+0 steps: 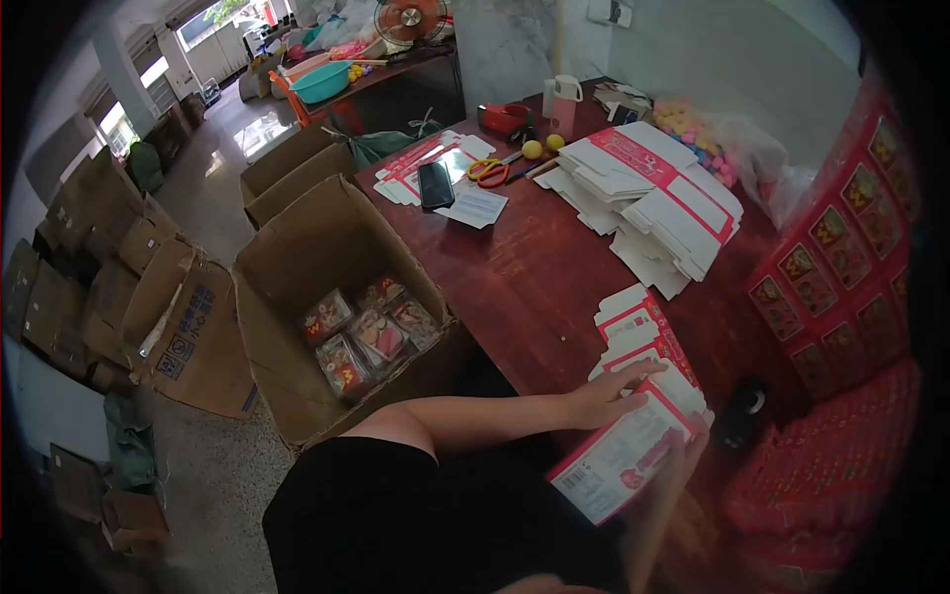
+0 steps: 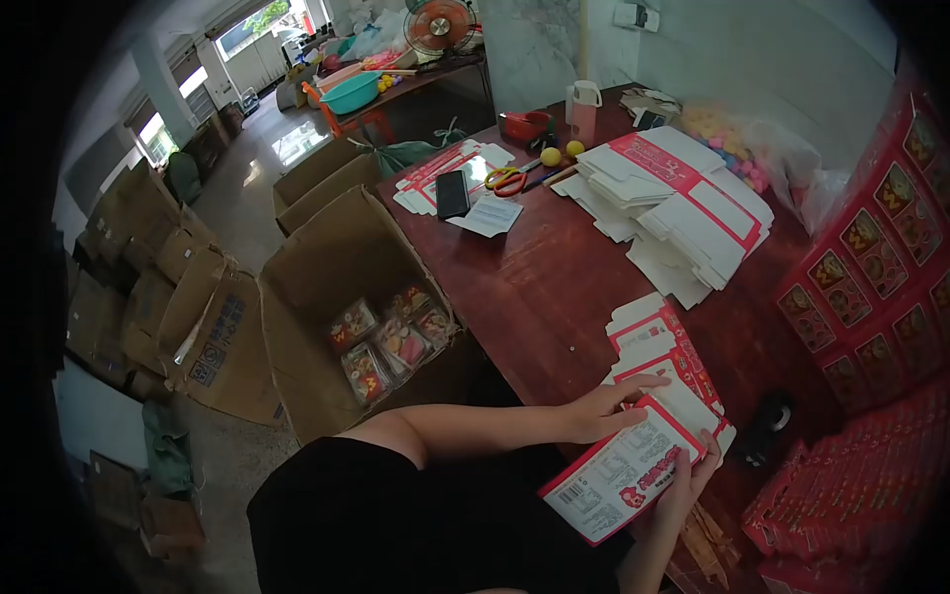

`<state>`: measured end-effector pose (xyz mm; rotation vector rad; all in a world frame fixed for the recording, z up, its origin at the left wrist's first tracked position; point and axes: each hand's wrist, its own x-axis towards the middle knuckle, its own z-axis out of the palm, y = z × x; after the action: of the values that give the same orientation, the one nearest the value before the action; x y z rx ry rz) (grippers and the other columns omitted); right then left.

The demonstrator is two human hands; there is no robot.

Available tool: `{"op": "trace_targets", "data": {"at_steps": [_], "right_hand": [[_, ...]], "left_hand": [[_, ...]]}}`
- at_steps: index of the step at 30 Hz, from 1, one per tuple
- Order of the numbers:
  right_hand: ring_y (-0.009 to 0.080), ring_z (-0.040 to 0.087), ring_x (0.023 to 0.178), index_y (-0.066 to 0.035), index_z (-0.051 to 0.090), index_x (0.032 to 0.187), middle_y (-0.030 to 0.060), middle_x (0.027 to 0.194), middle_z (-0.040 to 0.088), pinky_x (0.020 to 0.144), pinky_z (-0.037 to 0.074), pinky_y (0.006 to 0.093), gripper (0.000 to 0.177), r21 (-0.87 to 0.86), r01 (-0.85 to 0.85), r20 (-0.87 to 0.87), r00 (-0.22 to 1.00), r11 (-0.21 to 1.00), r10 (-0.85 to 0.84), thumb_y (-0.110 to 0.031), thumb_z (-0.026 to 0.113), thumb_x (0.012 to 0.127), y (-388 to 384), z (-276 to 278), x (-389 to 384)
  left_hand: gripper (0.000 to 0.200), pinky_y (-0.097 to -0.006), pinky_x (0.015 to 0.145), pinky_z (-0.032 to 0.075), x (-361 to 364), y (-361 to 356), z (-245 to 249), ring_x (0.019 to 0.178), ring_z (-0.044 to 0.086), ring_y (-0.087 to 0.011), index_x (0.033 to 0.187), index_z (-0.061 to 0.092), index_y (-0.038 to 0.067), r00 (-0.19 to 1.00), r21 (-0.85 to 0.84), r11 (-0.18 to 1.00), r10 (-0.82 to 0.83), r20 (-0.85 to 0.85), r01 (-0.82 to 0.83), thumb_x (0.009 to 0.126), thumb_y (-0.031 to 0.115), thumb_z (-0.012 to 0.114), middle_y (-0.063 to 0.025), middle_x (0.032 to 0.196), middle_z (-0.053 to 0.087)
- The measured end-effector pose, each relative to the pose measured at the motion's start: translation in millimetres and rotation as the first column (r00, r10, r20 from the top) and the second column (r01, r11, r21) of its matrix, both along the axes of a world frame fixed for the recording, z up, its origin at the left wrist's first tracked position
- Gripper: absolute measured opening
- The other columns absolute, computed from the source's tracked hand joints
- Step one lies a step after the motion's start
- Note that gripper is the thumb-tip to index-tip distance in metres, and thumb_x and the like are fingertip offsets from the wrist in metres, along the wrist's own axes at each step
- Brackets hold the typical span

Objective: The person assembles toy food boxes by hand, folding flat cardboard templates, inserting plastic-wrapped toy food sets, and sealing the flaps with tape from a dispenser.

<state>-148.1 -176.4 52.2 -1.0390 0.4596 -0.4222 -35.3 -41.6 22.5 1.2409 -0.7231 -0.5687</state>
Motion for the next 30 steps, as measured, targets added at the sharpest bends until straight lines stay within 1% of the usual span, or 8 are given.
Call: {"op": "trace_targets", "data": {"at_steps": [4, 8, 11, 17, 21, 25, 27, 30], "right_hand": [[0.0192, 0.058, 0.097, -0.008, 0.041, 0.12, 0.013, 0.11, 0.053, 0.077, 0.052, 0.0295, 0.03, -0.105, -0.096, 0.024, 0.995, 0.99, 0.099, -0.007, 0.047, 0.09, -16.2, -21.1, -1.8], [0.018, 0.058, 0.094, -0.003, 0.048, 0.109, 0.0113, 0.105, 0.055, 0.084, 0.048, 0.0295, 0.02, -0.352, 0.013, 0.071, 0.997, 0.936, 0.013, -0.005, 0.05, 0.089, -34.2, -58.0, 0.1], [0.0178, 0.057, 0.093, 0.0, 0.052, 0.101, 0.0104, 0.102, 0.057, 0.087, 0.044, 0.0297, 0.014, -0.354, 0.18, 0.174, 0.977, 0.918, -0.125, -0.002, 0.053, 0.087, -17.6, -45.8, 1.4], [0.0158, 0.056, 0.092, 0.0, 0.053, 0.097, 0.0081, 0.096, 0.058, 0.087, 0.042, 0.0277, 0.02, -0.403, 0.01, 0.107, 0.994, 0.915, 0.036, 0.005, 0.061, 0.079, -46.3, -50.9, 1.0], [0.0121, 0.057, 0.088, -0.002, 0.057, 0.091, 0.0057, 0.093, 0.059, 0.078, 0.044, 0.0236, 0.016, -0.389, 0.036, 0.069, 0.998, 0.921, -0.01, 0.005, 0.063, 0.078, -31.4, -17.3, 7.3], [0.0089, 0.056, 0.081, -0.003, 0.059, 0.088, 0.0036, 0.089, 0.061, 0.072, 0.045, 0.0221, 0.011, -0.332, 0.008, 0.042, 0.999, 0.943, 0.007, -0.001, 0.065, 0.08, -38.5, -5.4, 22.0], [0.0088, 0.056, 0.08, -0.003, 0.06, 0.085, 0.0033, 0.089, 0.062, 0.072, 0.045, 0.0221, 0.007, -0.327, -0.058, -0.003, 0.998, 0.943, 0.061, -0.004, 0.066, 0.081, -44.1, -7.1, 22.7], [0.0094, 0.057, 0.082, -0.002, 0.06, 0.083, 0.0035, 0.09, 0.063, 0.074, 0.046, 0.0228, 0.008, -0.343, -0.155, -0.02, 0.987, 0.926, 0.158, -0.008, 0.066, 0.082, -50.4, -13.5, 14.1]], "left_hand": [[0.019, -0.0257, 0.079, 0.043, 19.9, 5.3, -13.3, 0.097, 0.051, -0.0134, 0.105, 0.052, 0.005, 0.995, 0.293, 0.954, -0.079, 0.055, 0.059, 0.093, 0.02, 0.051, -0.0079, 0.109, 0.052], [0.015, -0.0237, 0.075, 0.044, 6.4, -4.5, -25.9, 0.089, 0.054, -0.011, 0.097, 0.049, 0.005, 0.883, -0.096, 0.953, 0.301, 0.36, -0.286, 0.089, 0.014, 0.058, -0.0051, 0.099, 0.055], [0.023, -0.0239, 0.075, 0.045, -6.7, -8.8, -11.6, 0.087, 0.054, -0.0111, 0.091, 0.045, 0.006, 0.955, -0.238, 0.93, 0.246, -0.165, -0.281, 0.083, 0.01, 0.066, -0.0055, 0.095, 0.055], [0.033, -0.0266, 0.082, 0.047, 5.4, -4.0, 4.3, 0.094, 0.054, -0.0116, 0.09, 0.04, 0.008, 0.99, 0.14, 0.98, 0.14, 0.01, -0.14, 0.077, 0.004, 0.07, -0.0068, 0.097, 0.053], [0.038, -0.0252, 0.081, 0.045, 6.8, -5.3, 18.5, 0.094, 0.054, -0.0108, 0.108, 0.047, 0.005, 0.99, 0.068, 0.989, 0.129, 0.048, -0.133, 0.076, -0.001, 0.067, -0.0045, 0.1, 0.055], [0.012, -0.0244, 0.076, 0.047, 9.2, -17.1, 22.7, 0.087, 0.057, -0.01, 0.089, 0.056, 0.001, 0.969, 0.127, 0.961, 0.246, 0.016, -0.246, 0.081, 0.003, 0.064, -0.0037, 0.09, 0.06], [0.01, -0.0249, 0.074, 0.048, 11.4, -15.5, 27.1, 0.086, 0.058, -0.0093, 0.087, 0.057, 0.0, 0.956, 0.152, 0.976, 0.188, -0.227, -0.156, 0.082, 0.004, 0.064, -0.0043, 0.09, 0.061], [0.013, -0.0268, 0.078, 0.048, 11.8, -3.4, 26.6, 0.088, 0.058, -0.0123, 0.086, 0.057, -0.001, 0.957, 0.178, 0.982, 0.103, -0.27, -0.056, 0.087, 0.012, 0.06, -0.0074, 0.09, 0.062]]}}
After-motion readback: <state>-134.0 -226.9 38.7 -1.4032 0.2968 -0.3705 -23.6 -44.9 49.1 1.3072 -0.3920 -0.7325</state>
